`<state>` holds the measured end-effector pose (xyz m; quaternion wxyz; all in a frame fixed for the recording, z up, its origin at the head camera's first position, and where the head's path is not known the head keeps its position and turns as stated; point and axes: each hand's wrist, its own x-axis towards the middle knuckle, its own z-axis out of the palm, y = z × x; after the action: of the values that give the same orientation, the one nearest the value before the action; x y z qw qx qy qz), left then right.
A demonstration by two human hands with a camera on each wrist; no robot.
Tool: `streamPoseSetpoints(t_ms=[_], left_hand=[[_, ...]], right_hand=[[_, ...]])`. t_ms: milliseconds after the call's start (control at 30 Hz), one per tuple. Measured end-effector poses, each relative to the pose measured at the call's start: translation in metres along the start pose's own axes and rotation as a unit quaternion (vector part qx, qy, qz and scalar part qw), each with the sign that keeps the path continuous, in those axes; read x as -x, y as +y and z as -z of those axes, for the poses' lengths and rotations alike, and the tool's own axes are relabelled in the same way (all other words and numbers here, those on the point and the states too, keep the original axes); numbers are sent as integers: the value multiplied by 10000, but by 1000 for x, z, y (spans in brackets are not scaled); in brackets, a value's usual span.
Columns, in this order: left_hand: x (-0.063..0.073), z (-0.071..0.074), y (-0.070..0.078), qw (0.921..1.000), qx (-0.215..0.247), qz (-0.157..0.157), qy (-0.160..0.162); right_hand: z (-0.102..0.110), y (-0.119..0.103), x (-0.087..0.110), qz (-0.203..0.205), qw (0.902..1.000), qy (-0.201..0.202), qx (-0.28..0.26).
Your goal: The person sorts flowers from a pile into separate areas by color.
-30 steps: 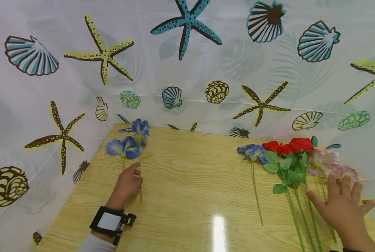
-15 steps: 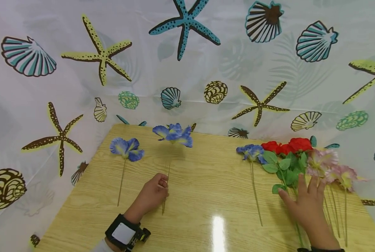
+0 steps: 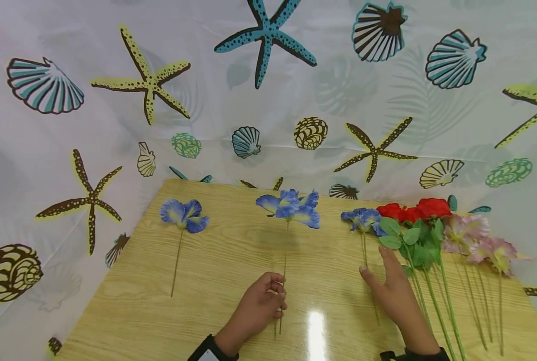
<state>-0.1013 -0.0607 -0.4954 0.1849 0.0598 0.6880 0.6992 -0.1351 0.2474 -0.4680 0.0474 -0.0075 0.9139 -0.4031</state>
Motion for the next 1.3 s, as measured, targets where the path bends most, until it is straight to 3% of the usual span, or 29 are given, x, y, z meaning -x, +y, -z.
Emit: streamPoseSetpoints(t_ms=[133,267,400,500,700,933,1300], left_hand=[[3,-17,3,9998,194,22,-69],[4,-29,5,9993,326,125,-99],[5,-36,9,9988,452,163,-45],[7,-40,11,9984,508,254,-72],[9,-48,12,9976,559,291,-287],[9,-53,11,9966,599,263,-506],[10,-55,8,9960,584,118,-666]], right_hand=[[-13,-13,2,-112,9903,-168,-1373],[-28,-25,5,-127,9646,-242,-2623],[-41,-42,7,-75,9446,-226,-3275],[-49,-53,9,17,9412,-227,-3370],[-59,-71,10,357,9478,-111,-3167],[-62,-79,12,174,9490,103,-3145],[-61,-79,14,209,9459,-7,-3238]])
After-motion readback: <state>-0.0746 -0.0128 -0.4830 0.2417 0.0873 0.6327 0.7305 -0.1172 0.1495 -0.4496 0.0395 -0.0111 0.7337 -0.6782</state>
